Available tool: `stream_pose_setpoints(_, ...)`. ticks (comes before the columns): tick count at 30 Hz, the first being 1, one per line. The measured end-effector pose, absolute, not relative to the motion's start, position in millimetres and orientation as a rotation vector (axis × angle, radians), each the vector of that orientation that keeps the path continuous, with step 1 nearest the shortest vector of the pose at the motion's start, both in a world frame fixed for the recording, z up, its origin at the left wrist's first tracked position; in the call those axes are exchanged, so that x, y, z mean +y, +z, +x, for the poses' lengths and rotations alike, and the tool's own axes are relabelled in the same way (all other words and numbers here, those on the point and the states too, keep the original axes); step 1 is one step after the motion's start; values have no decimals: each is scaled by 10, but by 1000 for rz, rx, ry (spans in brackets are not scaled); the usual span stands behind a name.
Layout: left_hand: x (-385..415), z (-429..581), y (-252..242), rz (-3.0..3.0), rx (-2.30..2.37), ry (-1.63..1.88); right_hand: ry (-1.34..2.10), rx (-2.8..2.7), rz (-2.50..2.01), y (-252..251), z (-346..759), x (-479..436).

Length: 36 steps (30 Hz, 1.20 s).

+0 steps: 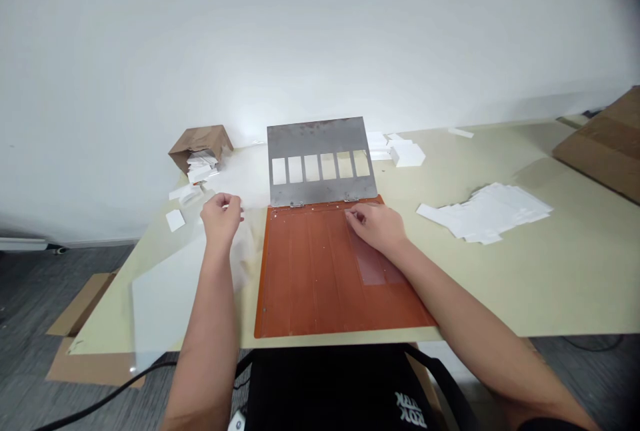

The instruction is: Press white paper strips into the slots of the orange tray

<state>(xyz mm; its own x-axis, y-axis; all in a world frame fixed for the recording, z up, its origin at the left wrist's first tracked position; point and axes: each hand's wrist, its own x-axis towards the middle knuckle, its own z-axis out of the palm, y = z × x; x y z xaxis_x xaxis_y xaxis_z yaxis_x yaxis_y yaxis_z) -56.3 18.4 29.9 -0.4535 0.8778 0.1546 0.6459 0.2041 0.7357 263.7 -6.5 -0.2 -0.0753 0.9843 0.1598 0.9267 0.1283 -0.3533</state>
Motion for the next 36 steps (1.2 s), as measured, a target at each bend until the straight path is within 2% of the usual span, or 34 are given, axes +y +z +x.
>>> stream_pose_setpoints(6,120,-118,319,1300,1471,1199,239,-2044,-1672,-11,2637,-75)
stream_pose_setpoints(12,16,349,118,1190,1136,1103,387,-2150,-1352,26,2609,-114)
stream_pose_setpoints(19,-65,523,-29,1196,992,1004,522,-2214,-1110,109,2558,-214)
stream_pose_setpoints(24,-100,528,-38,1280,958,940,553,-2112,-1174,105,2508,-253)
stream_pose_setpoints(36,-188,585,-36,1707,946,908,121,-2142,-1068,-13,2538,-212)
